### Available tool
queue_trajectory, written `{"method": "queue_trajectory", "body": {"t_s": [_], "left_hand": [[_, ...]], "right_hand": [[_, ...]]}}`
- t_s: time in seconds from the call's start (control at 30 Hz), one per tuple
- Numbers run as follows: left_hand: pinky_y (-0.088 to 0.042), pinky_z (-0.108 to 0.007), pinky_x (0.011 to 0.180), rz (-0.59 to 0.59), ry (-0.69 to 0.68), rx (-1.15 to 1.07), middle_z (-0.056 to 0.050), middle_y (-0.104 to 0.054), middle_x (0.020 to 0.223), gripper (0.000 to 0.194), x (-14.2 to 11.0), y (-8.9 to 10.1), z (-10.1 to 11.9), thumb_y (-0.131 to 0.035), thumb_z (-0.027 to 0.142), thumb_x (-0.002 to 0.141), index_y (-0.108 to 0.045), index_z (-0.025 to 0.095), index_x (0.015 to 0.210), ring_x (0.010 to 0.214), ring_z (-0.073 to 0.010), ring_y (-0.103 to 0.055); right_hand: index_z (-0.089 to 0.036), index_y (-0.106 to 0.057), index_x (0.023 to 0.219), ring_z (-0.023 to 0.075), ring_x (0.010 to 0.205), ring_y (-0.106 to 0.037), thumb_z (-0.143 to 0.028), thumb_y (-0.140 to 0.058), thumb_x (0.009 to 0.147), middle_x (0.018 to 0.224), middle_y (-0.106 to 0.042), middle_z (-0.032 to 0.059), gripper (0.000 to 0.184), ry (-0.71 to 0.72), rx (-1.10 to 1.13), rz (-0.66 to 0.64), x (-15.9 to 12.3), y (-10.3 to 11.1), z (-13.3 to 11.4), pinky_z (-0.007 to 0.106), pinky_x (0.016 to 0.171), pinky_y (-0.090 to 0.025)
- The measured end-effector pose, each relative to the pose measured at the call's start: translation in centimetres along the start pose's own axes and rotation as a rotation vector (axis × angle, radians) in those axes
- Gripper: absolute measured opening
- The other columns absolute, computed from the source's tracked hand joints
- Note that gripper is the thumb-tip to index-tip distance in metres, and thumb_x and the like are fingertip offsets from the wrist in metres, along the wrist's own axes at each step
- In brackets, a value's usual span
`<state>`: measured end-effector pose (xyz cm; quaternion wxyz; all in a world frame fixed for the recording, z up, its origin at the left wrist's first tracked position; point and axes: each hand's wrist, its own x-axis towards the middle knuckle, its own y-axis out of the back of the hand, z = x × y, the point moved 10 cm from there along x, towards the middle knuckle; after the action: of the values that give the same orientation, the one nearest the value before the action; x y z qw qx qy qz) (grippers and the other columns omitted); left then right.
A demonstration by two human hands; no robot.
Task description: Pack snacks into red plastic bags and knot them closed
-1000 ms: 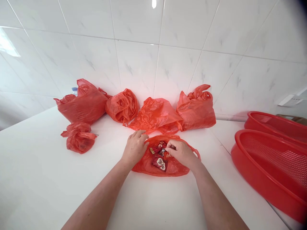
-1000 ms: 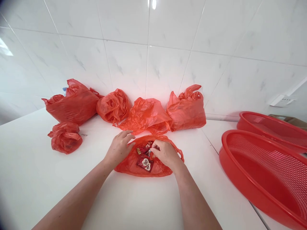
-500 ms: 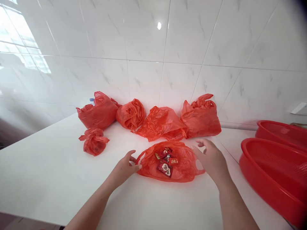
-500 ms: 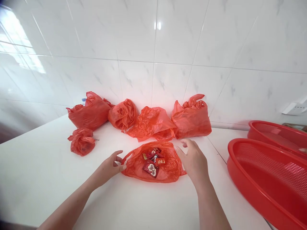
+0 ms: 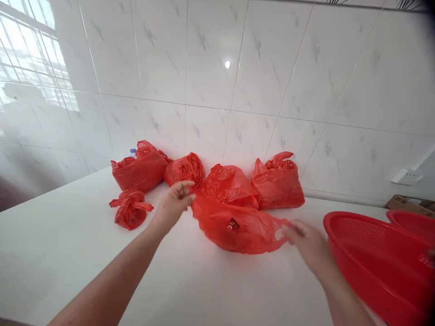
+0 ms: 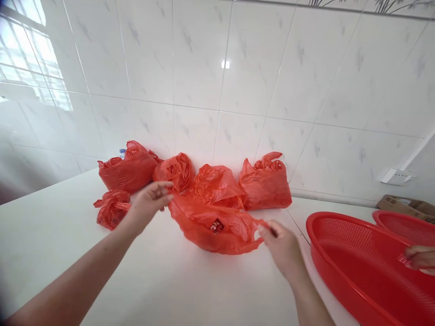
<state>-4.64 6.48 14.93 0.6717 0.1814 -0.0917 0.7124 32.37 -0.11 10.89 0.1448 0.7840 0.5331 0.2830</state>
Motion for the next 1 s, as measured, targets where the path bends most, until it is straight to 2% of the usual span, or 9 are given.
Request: {"method": "queue_trajectory", "body": {"t_s": [0.07,0.1,0.2,0.43,0.63,0.73,0.87,0.93,1.0], "left_hand": [[-0.044,-0.022,0.058,0.087,-0.165,-0.054,0.002,-0.056,0.075,0.039,0.5,1.5,5.3,-0.066,0.03,0.072,-0.057,0.02,0.108,0.066,-0.0105,-0.054],[-0.046,-0.022,0.06,0.111,-0.21,-0.066,0.001,-0.058,0.077,0.037,0.6,2.0,7.3,-0.066,0.029,0.072,-0.058,0.021,0.107,0.069,-0.0111,-0.056],[-0.05,-0.025,0.067,0.141,-0.225,-0.049,0.001,-0.059,0.081,0.032,0.5,2.7,10.7,-0.066,0.028,0.072,-0.061,0.022,0.103,0.076,-0.0125,-0.059],[-0.051,-0.026,0.065,0.161,-0.192,0.015,0.001,-0.058,0.077,0.03,0.5,3.3,9.9,-0.066,0.03,0.073,-0.062,0.02,0.101,0.073,-0.013,-0.059],[-0.053,-0.033,0.075,0.182,-0.204,-0.006,-0.003,-0.063,0.09,0.036,-1.0,5.1,9.9,-0.066,0.036,0.075,-0.059,0.024,0.108,0.086,-0.0183,-0.061],[-0.053,-0.038,0.081,0.061,-0.199,0.003,-0.008,-0.062,0.106,0.051,-2.2,5.4,8.0,-0.067,0.041,0.073,-0.052,0.027,0.12,0.099,-0.024,-0.059],[-0.043,-0.046,0.098,-0.157,-0.073,0.043,-0.011,-0.042,0.139,0.084,-4.7,6.0,1.7,-0.071,0.053,0.065,-0.032,0.035,0.138,0.128,-0.0325,-0.039],[-0.036,-0.05,0.104,-0.243,0.014,0.089,-0.009,-0.028,0.149,0.094,-6.4,6.2,-1.8,-0.071,0.056,0.064,-0.023,0.037,0.142,0.136,-0.0335,-0.026],[-0.034,-0.051,0.104,-0.33,0.085,0.139,-0.007,-0.022,0.152,0.096,-7.9,5.6,-4.6,-0.073,0.053,0.063,-0.022,0.037,0.143,0.136,-0.0337,-0.026]], "right_hand": [[-0.022,-0.061,0.074,0.0129,0.053,-0.045,-0.047,-0.063,0.075,0.06,-0.053,-0.0011,0.025,0.034,0.213,0.175,0.9,3.8,-2.5,0.025,0.049,-0.038],[-0.022,-0.062,0.076,0.0124,0.054,-0.046,-0.047,-0.066,0.073,0.063,-0.055,-0.0006,0.025,0.051,0.315,0.201,1.4,4.9,-3.6,0.024,0.049,-0.039],[-0.022,-0.064,0.074,0.0107,0.056,-0.046,-0.044,-0.071,0.069,0.072,-0.058,0.0008,0.023,0.081,0.496,0.155,2.6,5.6,-6.1,0.023,0.047,-0.04],[-0.021,-0.066,0.077,0.016,0.072,-0.056,-0.043,-0.071,0.071,0.08,-0.062,0.0033,0.023,0.09,0.575,0.05,3.7,1.9,-7.4,0.027,0.061,-0.048],[-0.026,-0.064,0.092,0.0227,0.103,-0.056,-0.046,-0.063,0.078,0.114,-0.06,0.0059,0.024,0.189,0.728,0.006,3.0,1.0,-8.2,0.036,0.085,-0.048],[-0.032,-0.055,0.114,0.0267,0.121,-0.046,-0.052,-0.068,0.072,0.131,-0.05,0.0076,0.049,0.195,0.745,-0.124,1.8,-1.3,-7.2,0.044,0.099,-0.039],[-0.035,-0.034,0.135,0.0319,0.131,-0.033,-0.068,-0.075,0.048,0.14,-0.04,0.0117,0.102,0.112,0.713,-0.291,-0.5,-5.8,-3.6,0.051,0.105,-0.029],[-0.036,-0.029,0.138,0.0326,0.133,-0.029,-0.069,-0.076,0.043,0.144,-0.035,0.0105,0.111,0.095,0.712,-0.349,-1.9,-7.7,-2.5,0.051,0.106,-0.028],[-0.038,-0.026,0.14,0.0333,0.133,-0.029,-0.064,-0.08,0.043,0.146,-0.031,0.0087,0.114,0.084,0.724,-0.399,-3.2,-9.3,-2.5,0.051,0.104,-0.032]]}}
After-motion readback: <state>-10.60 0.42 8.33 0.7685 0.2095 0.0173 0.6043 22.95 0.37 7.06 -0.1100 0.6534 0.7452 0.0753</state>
